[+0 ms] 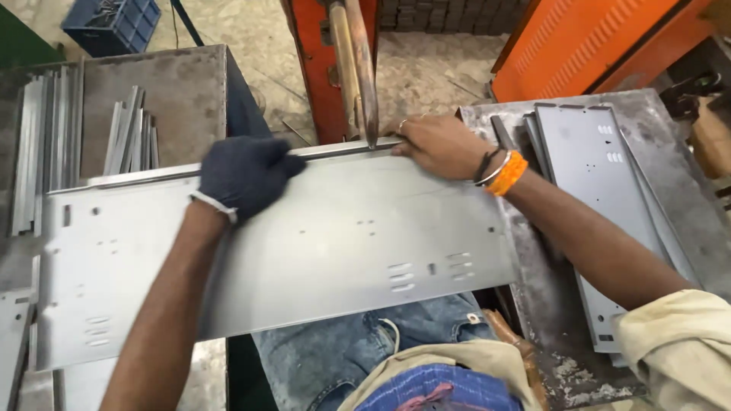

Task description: The worker is performing spot welding to attach metal strips to large sheet-metal panels at an industrial workstation.

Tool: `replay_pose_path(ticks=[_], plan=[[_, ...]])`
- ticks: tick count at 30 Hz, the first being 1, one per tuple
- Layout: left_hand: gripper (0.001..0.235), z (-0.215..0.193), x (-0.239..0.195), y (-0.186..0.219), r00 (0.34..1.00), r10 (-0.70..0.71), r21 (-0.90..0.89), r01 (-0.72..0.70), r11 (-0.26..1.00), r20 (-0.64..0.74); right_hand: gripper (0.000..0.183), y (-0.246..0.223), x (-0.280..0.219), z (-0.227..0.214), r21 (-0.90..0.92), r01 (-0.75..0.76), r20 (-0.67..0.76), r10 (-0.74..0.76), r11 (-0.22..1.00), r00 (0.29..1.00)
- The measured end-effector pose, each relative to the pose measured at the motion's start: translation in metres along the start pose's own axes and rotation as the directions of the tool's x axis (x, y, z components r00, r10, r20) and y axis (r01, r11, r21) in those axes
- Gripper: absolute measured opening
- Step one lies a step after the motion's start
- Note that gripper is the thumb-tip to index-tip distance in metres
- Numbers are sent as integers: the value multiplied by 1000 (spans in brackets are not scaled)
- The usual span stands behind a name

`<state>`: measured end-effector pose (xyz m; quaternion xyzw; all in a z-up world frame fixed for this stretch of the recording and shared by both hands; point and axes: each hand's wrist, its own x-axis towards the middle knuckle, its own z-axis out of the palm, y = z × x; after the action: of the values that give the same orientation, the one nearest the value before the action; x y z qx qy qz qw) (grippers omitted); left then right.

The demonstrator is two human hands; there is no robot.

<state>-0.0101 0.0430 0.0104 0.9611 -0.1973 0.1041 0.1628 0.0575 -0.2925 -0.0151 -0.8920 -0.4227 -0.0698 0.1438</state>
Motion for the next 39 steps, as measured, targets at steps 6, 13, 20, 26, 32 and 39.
replay_pose_path(ticks=[6,13,20,26,32,39], plan=[[35,-6,-20,-21,990,-129,105,123,987,56,23,17,-16,12,-1,-136,62,136,991,989],[36,-1,-18,-27,994,-94,48,92,995,53,27,6,-10,0,84,-221,114,210,972,971],[42,4,-39,-50,993,-112,-6,112,994,-31,26,21,-9,18,50,-77,29,76,996,997],[52,-19,-66,-75,974,-223,104,220,970,25,29,-8,6,8,144,-35,-26,39,989,999],[52,-19,-81,-80,977,-213,143,210,967,5,25,-7,5,21,99,-154,-24,157,983,987],[50,-16,-83,-73,969,-242,162,232,959,42,25,-7,10,17,154,-184,2,186,971,983]])
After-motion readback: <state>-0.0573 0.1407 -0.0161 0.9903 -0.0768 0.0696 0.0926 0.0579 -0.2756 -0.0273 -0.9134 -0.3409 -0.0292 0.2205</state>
